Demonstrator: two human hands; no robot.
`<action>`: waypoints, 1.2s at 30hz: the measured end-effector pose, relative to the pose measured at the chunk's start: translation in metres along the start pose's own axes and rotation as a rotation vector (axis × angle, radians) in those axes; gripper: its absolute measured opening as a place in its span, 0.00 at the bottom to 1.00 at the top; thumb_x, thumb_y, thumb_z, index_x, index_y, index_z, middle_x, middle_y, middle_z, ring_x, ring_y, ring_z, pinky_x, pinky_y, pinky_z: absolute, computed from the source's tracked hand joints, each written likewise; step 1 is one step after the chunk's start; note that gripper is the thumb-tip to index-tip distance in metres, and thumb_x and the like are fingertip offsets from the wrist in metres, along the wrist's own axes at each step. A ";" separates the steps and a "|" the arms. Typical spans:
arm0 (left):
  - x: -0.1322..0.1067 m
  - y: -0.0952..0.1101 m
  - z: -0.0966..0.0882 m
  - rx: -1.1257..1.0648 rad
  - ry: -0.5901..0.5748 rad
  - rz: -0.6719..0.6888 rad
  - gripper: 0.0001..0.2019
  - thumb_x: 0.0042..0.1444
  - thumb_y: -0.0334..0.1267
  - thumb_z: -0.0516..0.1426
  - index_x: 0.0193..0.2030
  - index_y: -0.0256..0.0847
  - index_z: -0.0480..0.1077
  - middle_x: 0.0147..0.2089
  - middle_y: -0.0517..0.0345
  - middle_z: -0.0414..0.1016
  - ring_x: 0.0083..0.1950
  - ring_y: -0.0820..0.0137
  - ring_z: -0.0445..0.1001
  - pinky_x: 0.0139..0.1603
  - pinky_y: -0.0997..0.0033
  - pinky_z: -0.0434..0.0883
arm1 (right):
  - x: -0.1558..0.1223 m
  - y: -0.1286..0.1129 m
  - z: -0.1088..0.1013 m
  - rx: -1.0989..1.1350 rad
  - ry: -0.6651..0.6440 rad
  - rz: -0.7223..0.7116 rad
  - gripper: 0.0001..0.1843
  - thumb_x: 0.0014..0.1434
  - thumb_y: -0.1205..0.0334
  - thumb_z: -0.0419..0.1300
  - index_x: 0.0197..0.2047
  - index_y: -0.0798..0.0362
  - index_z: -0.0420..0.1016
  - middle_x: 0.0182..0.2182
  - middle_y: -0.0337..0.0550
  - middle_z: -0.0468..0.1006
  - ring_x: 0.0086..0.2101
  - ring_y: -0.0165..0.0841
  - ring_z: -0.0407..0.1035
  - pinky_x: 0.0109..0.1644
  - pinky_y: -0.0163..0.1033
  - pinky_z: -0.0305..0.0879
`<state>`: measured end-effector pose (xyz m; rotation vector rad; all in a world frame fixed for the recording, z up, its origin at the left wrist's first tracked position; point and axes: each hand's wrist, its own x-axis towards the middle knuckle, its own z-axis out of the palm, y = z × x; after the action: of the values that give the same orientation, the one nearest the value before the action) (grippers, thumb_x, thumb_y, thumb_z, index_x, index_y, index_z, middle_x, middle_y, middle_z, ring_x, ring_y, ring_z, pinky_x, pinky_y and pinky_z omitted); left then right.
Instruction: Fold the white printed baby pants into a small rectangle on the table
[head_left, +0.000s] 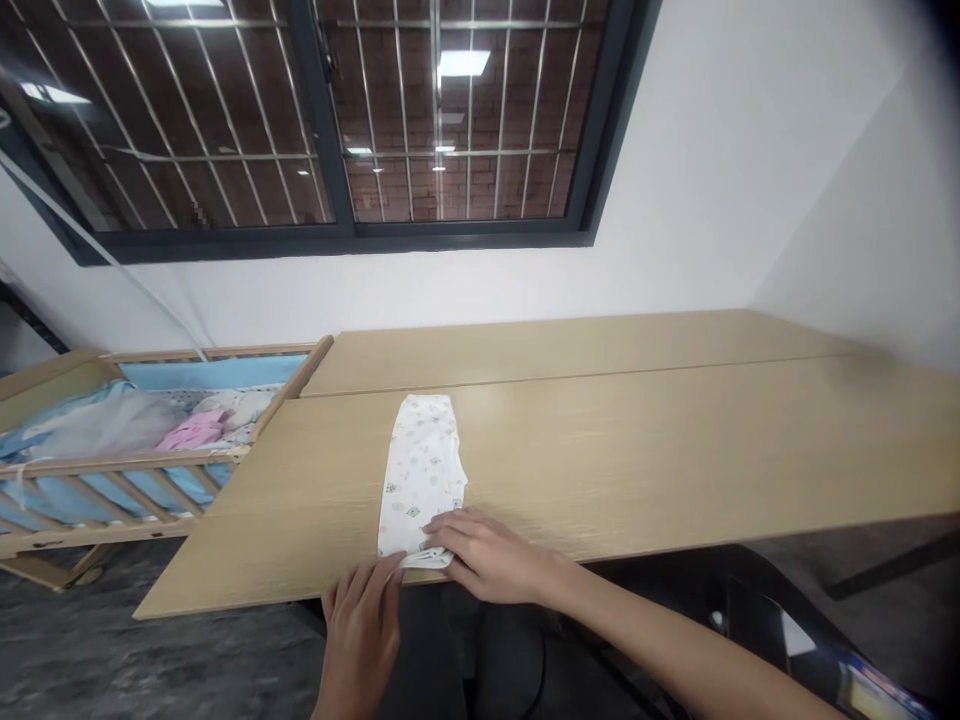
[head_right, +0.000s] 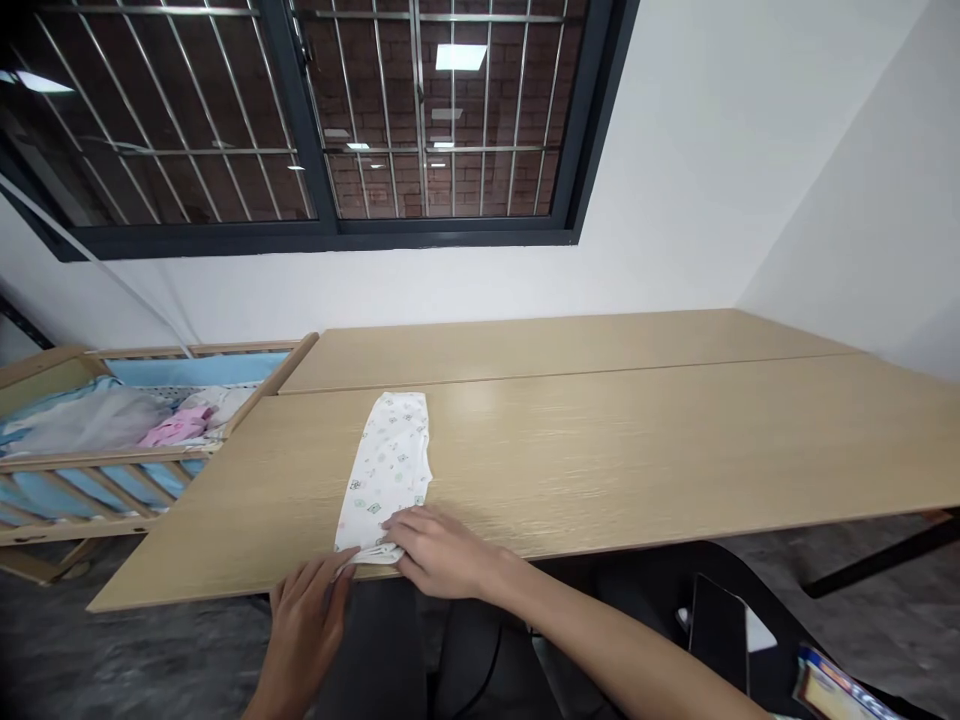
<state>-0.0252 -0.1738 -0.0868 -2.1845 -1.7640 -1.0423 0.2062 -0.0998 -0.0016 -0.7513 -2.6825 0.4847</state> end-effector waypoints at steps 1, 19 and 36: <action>0.004 0.000 0.000 -0.022 -0.004 -0.033 0.13 0.71 0.41 0.50 0.54 0.50 0.74 0.48 0.58 0.82 0.48 0.63 0.78 0.49 0.61 0.67 | 0.003 0.001 -0.002 0.019 0.000 0.005 0.17 0.69 0.66 0.53 0.59 0.55 0.71 0.56 0.54 0.76 0.57 0.40 0.68 0.64 0.46 0.62; 0.234 -0.036 0.048 -0.205 -0.176 -0.160 0.14 0.67 0.32 0.49 0.54 0.41 0.71 0.55 0.48 0.77 0.60 0.60 0.72 0.61 0.61 0.68 | 0.141 0.114 -0.034 0.075 0.270 0.472 0.10 0.73 0.59 0.50 0.45 0.54 0.70 0.37 0.45 0.78 0.36 0.35 0.70 0.40 0.36 0.61; 0.242 -0.068 0.111 -0.142 -0.340 -0.128 0.12 0.68 0.38 0.55 0.54 0.38 0.72 0.56 0.50 0.75 0.59 0.61 0.72 0.63 0.51 0.67 | 0.149 0.171 -0.012 -0.066 0.268 0.524 0.14 0.67 0.70 0.54 0.54 0.56 0.72 0.51 0.54 0.78 0.52 0.39 0.70 0.55 0.39 0.63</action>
<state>-0.0240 0.0985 -0.0470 -2.4866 -2.0518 -0.8868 0.1648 0.1219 -0.0287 -1.4384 -2.2482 0.3786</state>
